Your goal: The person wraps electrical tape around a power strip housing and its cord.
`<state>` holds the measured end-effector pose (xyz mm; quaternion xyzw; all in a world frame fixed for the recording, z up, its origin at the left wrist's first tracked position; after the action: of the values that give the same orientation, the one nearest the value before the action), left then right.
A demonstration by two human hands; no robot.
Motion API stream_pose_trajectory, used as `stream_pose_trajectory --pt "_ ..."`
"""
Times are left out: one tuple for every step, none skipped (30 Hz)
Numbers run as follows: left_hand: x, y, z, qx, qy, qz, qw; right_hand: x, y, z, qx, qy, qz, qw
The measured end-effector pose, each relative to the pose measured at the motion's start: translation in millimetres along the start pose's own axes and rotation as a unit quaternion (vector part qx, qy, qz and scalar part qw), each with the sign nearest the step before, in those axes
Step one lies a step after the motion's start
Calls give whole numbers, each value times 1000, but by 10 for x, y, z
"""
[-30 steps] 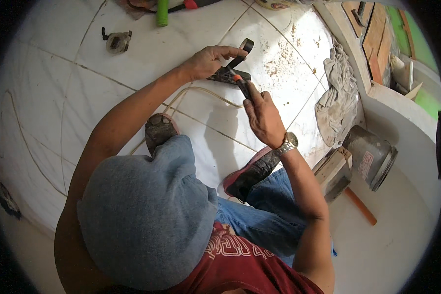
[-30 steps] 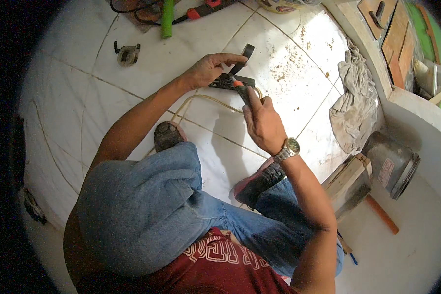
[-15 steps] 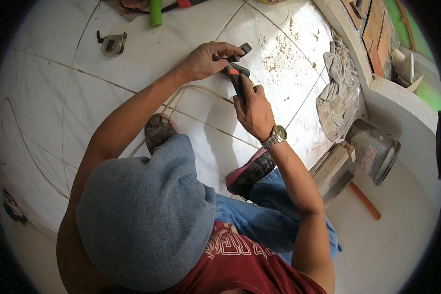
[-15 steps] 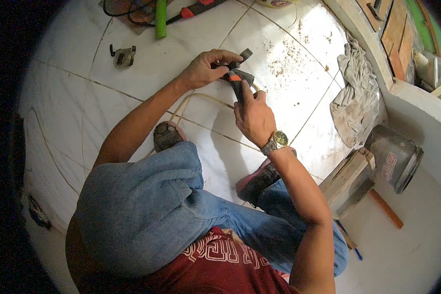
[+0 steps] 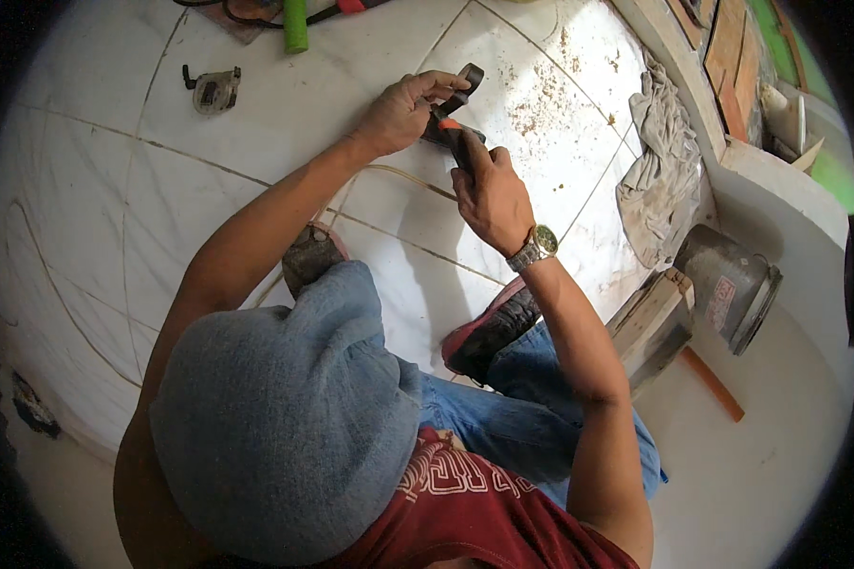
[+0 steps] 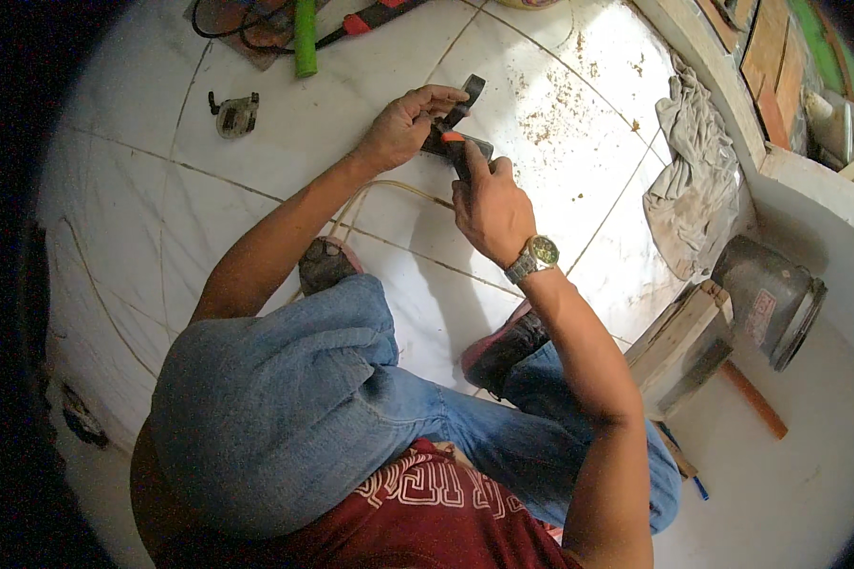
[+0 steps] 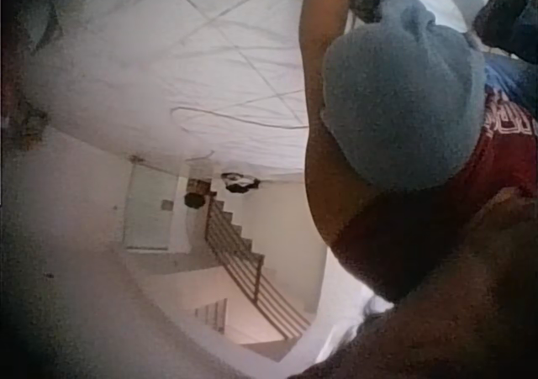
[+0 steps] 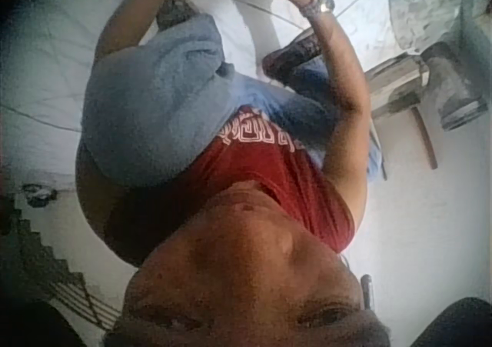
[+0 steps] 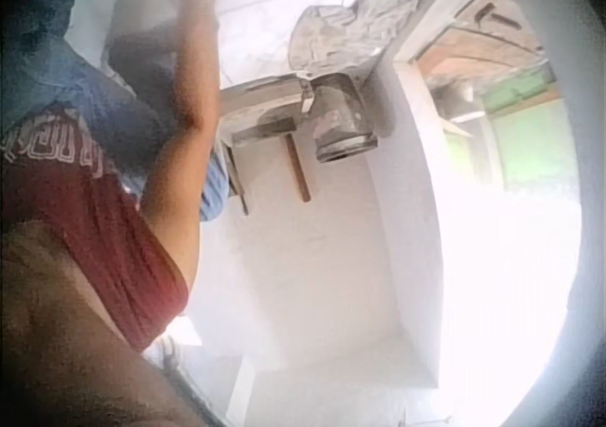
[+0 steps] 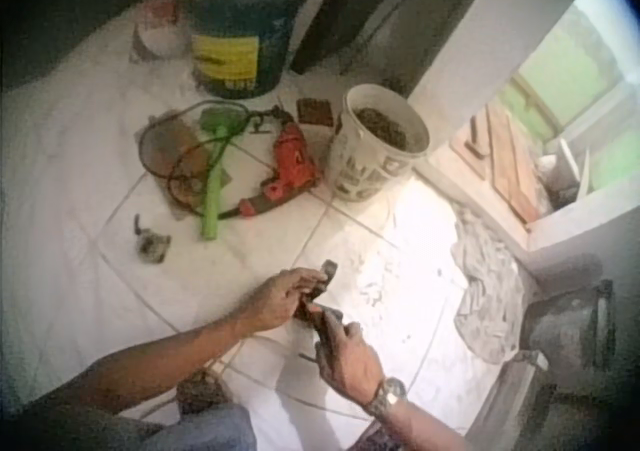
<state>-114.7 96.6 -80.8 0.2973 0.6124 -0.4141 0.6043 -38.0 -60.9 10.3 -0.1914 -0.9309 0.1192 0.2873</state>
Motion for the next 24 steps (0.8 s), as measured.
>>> stream_pose_trajectory --pt "-6 -6 -8 -11 16 5 1000 -16 16 -9 0 1 0 1000" --pt "-7 -12 -10 -10 17 4 1000 -26 30 -26 -1 -3 -7 1000" --pt "-12 -17 -15 -14 28 9 999 -38 45 -47 -3 -7 -14 1000" --pt "-1 -25 -14 -18 39 13 999 -57 57 -69 -2 -6 -13 1000" --pt "15 -31 -15 -17 39 12 999 -80 70 -92 9 -23 -7 1000" --pt "28 -37 -21 -22 56 13 998 -117 80 -107 20 -40 0 999" --pt "61 -40 -29 -29 74 16 997 -172 91 -117 20 -40 0 999" --pt "108 -31 -22 -29 74 16 997 -217 103 -124 9 -35 -33 999" --pt "141 -17 -32 -52 70 22 996 -248 118 -142 -2 -31 -66 997" --pt "163 -8 -35 -73 66 26 995 -281 135 -162 8 -47 -66 997" --pt "191 -9 -35 -72 65 25 995 -308 146 -190 9 -46 -64 997" --pt "206 -17 -39 -68 73 38 994 -323 156 -212 16 -46 -71 996" --pt "174 -23 -32 -64 79 52 993 -338 158 -234 22 -46 -77 996" --pt "155 -31 -20 -63 79 51 994 -356 161 -253 25 -50 -73 996" --pt "128 -47 6 -57 78 58 994 -429 138 -253 26 -49 -72 996" --pt "63 -50 26 -52 77 67 993 -555 103 -282 10 -45 -69 997" --pt "27 -66 30 -52 77 67 993 -668 66 -353 -4 -40 -66 997" --pt "14 -77 42 -40 60 39 997 -849 8 -515 -2 -50 -19 999" --pt "1 -68 8 -33 47 13 998 -920 -49 -701 -26 -60 -25 998" --pt "14 -75 -1 -35 47 11 998 -996 -133 -837 -37 -49 -27 998" --pt "24 -65 -10 -37 75 12 996 -1047 -187 -908 -48 -39 -28 998" --pt "27 -31 15 -35 100 17 994 -1068 -219 -892 -51 -40 -23 998" --pt "53 -19 3 -35 100 23 994 -1109 -191 -866 -71 -35 -14 997" --pt "83 -31 -27 -45 104 23 993 -1169 -159 -815 -92 -29 -6 995"
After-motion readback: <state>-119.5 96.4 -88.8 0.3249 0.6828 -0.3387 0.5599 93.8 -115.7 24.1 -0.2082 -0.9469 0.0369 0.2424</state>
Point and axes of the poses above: each hand's wrist, its own y-axis towards the middle knuckle, its own z-axis out of the palm, x = y × z, the point moved 4 cm from there along y, towards the middle knuckle, and after that the axes turned 6 degrees about -z, right-handed, at the moved point
